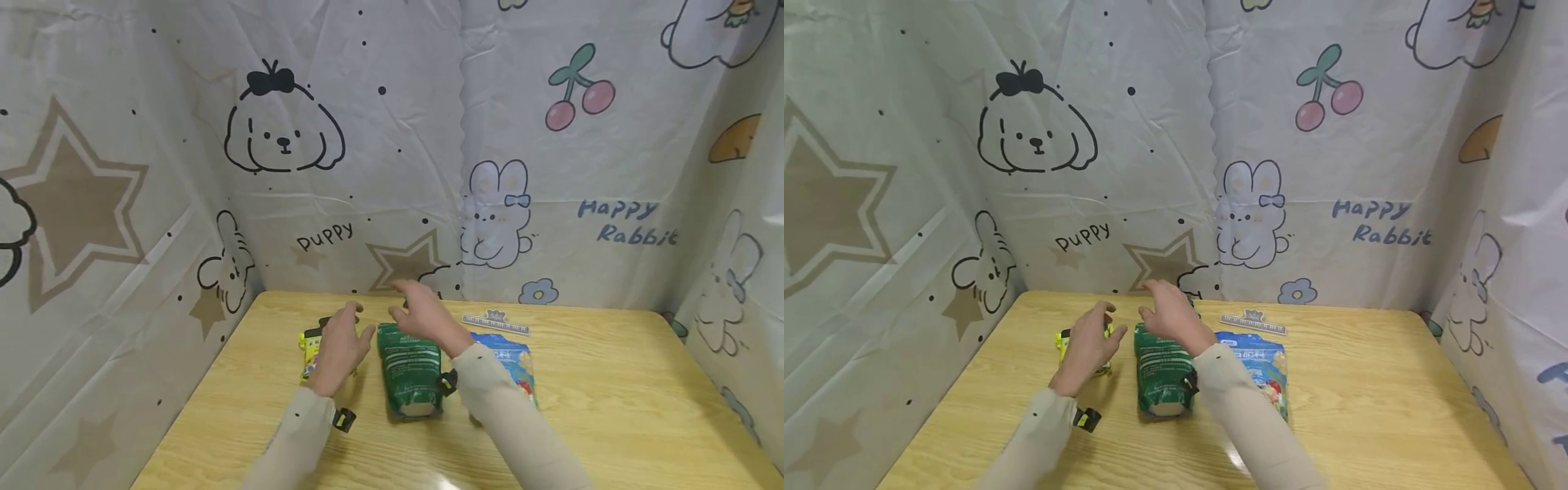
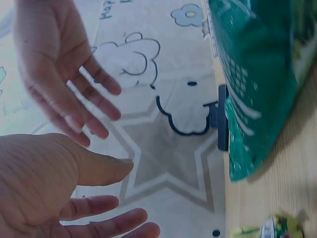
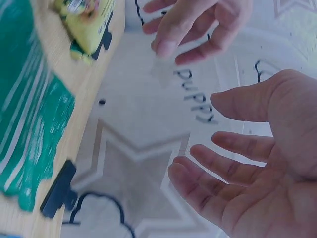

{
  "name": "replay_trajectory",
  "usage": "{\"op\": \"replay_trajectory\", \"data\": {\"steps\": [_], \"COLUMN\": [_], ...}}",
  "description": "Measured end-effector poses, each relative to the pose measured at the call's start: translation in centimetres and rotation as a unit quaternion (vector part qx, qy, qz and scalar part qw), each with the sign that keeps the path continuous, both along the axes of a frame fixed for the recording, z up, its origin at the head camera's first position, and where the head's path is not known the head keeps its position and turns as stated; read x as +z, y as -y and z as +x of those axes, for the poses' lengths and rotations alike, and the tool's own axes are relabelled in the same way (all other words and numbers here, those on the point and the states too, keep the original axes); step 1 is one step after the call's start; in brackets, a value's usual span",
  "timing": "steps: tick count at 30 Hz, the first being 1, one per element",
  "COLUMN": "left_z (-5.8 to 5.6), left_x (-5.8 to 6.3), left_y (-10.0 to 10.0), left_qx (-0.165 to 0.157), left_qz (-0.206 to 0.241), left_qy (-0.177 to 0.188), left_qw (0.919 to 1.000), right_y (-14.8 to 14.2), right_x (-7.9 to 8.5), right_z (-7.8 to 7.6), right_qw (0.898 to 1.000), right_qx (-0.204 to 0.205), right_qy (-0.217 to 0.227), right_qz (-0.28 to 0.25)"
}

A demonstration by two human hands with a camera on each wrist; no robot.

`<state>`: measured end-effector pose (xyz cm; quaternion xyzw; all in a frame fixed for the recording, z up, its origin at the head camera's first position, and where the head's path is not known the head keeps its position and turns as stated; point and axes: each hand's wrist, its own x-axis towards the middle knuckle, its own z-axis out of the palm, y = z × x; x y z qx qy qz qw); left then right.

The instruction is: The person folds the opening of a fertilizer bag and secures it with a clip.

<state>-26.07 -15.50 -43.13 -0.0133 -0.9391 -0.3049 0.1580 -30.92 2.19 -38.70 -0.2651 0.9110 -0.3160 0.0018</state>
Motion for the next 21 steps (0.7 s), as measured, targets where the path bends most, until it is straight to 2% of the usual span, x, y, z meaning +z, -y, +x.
{"op": "replay_trajectory", "data": {"steps": [6, 13, 21], "left_z": [-0.8, -2.0, -2.9], "left_x": [-0.5, -2.2, -3.7], "left_y": [-1.2, -1.8, -1.9], "left_qx": [-0.018, -0.017, -0.022], "left_qz": [0.029, 0.057, 0.057], "left_qy": [0.041, 0.100, 0.154], "left_qw": [0.9986, 0.9932, 0.9862], "right_y": [-3.2, -5.4, -6.6], "right_x": [-0.9, -3.1, -6.5], "right_z": [-0.3, -0.8, -1.6], "right_qw": [0.999, 0.998, 0.994], "right_qx": [-0.031, -0.057, -0.090], "right_qy": [-0.002, 0.004, 0.062], "right_qz": [-0.018, -0.014, 0.014]}}
